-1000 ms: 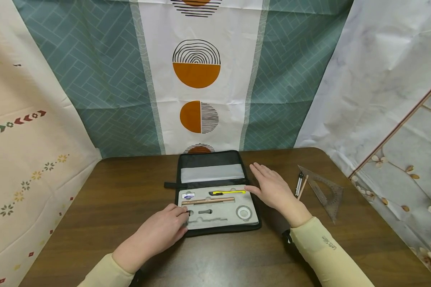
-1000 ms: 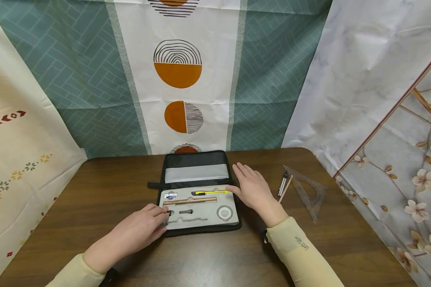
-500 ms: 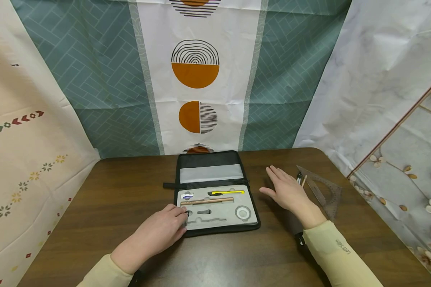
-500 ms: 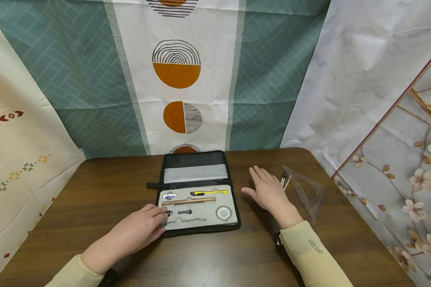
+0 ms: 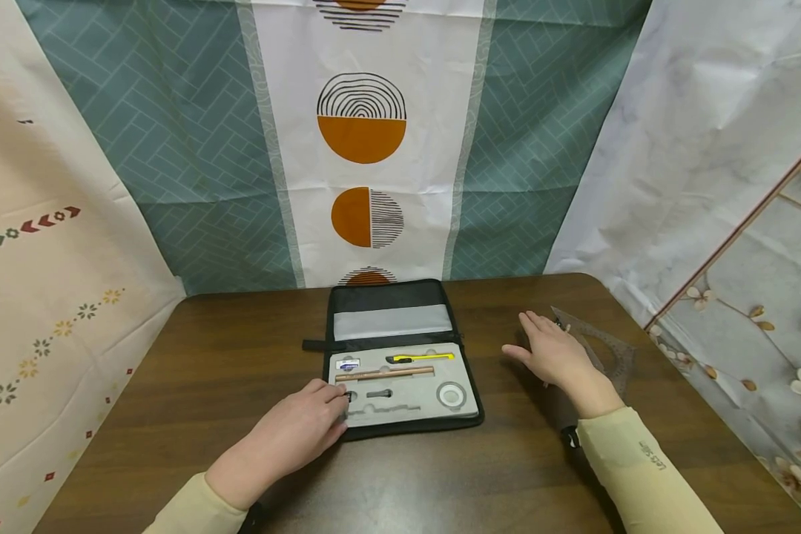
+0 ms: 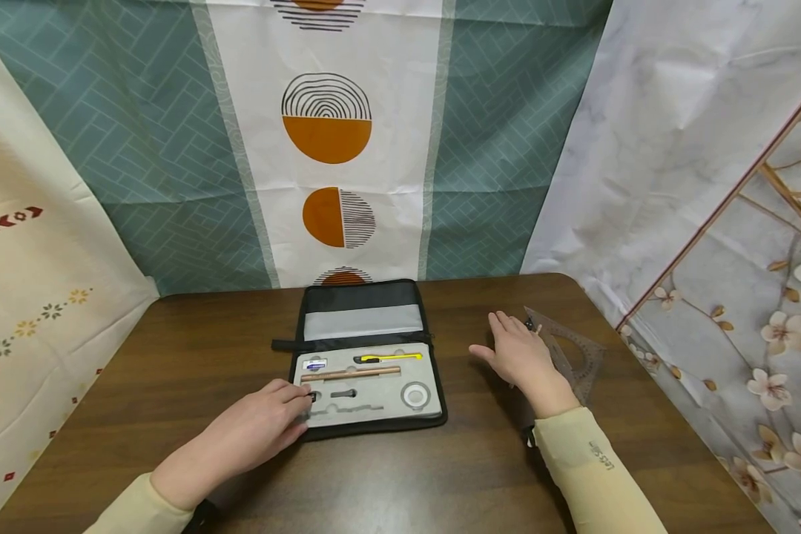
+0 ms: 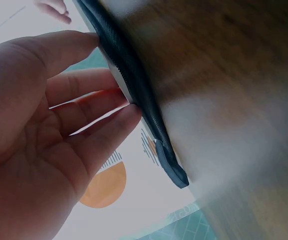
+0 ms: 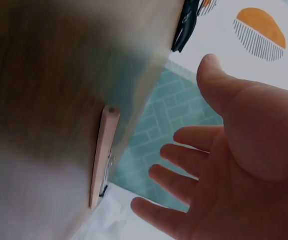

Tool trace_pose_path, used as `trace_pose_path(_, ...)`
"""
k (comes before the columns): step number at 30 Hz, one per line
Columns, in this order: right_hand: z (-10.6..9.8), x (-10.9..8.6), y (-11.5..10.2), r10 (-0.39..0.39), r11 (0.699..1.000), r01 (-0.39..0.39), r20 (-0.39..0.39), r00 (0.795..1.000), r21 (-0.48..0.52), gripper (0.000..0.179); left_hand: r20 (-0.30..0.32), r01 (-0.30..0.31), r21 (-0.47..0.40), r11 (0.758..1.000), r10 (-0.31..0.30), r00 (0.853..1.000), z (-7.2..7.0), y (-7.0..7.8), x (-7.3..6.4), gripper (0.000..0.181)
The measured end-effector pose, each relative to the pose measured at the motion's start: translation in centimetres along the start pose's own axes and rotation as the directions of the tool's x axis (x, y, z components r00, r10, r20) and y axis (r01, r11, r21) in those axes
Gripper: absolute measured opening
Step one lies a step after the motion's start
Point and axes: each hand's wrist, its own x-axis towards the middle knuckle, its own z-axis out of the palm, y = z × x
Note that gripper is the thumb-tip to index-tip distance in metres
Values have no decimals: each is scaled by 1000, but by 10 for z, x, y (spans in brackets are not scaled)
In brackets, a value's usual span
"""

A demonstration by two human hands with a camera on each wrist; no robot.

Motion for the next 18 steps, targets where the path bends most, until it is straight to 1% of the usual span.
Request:
trace_pose_path(5, -3, -2, 8, 33, 999, -34, 39, 999, 12, 88, 4, 2, -2, 1000, -2, 1000, 0, 0, 0, 28)
trace_pose_path(10, -5, -3, 14, 85, 996, -86, 87, 993, 12, 89, 1, 0, 0, 1000, 0, 1000, 0, 0, 0, 28)
trace_pose_path(18, -10, -4, 17, 164, 986, -161, 126, 978, -39, 86, -13, -8, 2, 1000, 8, 1000, 1, -1, 0, 27)
